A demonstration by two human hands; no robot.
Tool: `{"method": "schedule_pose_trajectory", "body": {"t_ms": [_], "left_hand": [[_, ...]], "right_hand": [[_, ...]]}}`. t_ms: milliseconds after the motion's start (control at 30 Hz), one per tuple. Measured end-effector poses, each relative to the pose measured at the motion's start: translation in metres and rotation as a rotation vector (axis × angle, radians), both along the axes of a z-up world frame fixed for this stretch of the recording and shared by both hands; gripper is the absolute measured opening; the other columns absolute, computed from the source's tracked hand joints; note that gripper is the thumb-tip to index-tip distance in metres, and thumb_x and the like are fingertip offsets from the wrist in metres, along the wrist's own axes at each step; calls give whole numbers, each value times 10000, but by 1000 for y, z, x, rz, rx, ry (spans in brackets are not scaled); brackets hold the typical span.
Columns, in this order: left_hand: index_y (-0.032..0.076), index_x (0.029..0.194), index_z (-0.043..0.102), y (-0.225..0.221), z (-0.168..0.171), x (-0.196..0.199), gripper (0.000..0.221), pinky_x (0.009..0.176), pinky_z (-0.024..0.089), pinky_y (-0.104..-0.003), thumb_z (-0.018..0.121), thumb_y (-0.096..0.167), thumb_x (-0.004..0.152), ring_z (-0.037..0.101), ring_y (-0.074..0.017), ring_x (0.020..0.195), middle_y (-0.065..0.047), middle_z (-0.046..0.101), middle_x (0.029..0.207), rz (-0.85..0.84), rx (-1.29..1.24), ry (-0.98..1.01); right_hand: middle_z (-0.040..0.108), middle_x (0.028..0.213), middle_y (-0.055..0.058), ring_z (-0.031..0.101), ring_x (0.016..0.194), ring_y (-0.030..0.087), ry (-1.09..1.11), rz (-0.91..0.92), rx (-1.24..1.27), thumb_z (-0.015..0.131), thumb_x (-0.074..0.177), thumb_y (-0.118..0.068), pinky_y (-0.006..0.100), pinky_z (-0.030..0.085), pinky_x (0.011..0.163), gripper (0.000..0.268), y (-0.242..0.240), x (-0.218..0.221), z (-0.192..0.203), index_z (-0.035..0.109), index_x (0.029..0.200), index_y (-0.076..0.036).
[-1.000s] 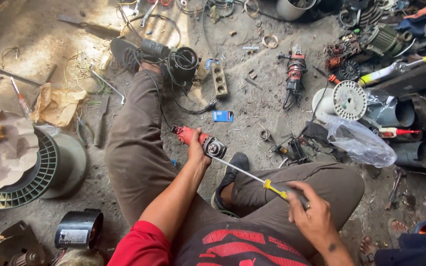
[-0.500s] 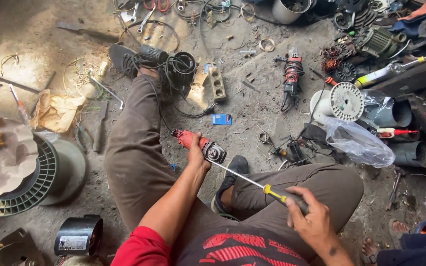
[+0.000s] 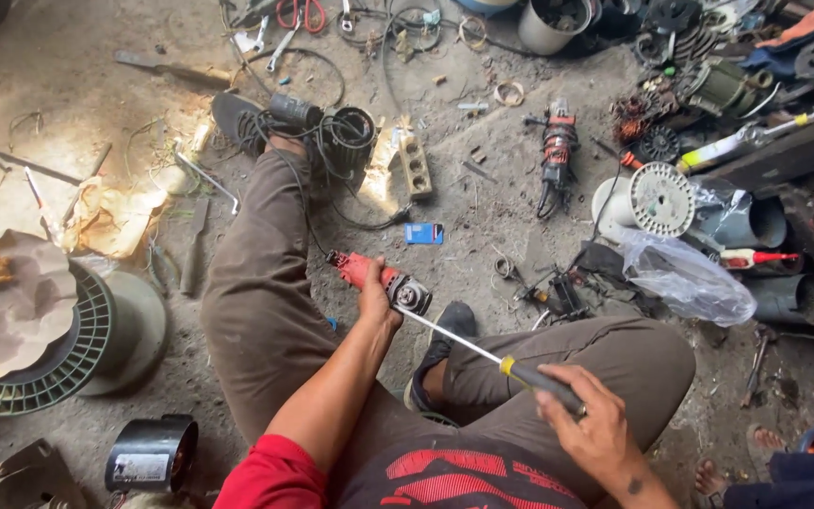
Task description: Disassembling and inspecting an electric angle grinder using a screwdriver to remove components.
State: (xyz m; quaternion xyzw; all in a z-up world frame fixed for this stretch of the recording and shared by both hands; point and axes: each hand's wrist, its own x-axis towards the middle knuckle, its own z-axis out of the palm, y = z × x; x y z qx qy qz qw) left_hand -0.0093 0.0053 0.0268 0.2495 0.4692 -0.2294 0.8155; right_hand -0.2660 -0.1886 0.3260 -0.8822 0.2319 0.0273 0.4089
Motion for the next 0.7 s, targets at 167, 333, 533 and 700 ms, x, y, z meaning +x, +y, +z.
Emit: {"method": "schedule_pose_trajectory", "body": {"t_ms": [167,333,533,700], "left_hand": [[6,1208,689,-2,5,0,417,573,631,-339,865,315,990,704,-217,686,-119,711,966,-4,45,26],[-20,1209,706,-5,-15,-5,421,581,599,-340,838,322,1001,688,-224,688,-125,707,948,-25,63,3],[-9,1178,710,-7,-12,-4,376,572,596,-330,858,280,989,680,-201,670,-102,712,912,12,68,18],[70,1059,678,10,-30,-44,246,556,559,-319,841,245,1001,633,-176,606,-57,671,800,57,78,-16]], "right_hand": [[787,953,81,716,838,209,304,-136,68,857,950,-261,383,538,776,562,-6,0,-2,746,1489,-149],[937,1164,31,911,901,181,36,104,-223,942,833,-147,329,708,819,522,1,-10,-11,835,1344,-142],[958,992,13,791,765,144,498,-52,28,904,912,-315,311,633,740,560,-10,-6,-14,841,1463,-241],[696,1076,-36,755,587,258,286,527,-546,820,956,-428,432,630,562,637,13,-41,-20,685,1577,-386]]}}
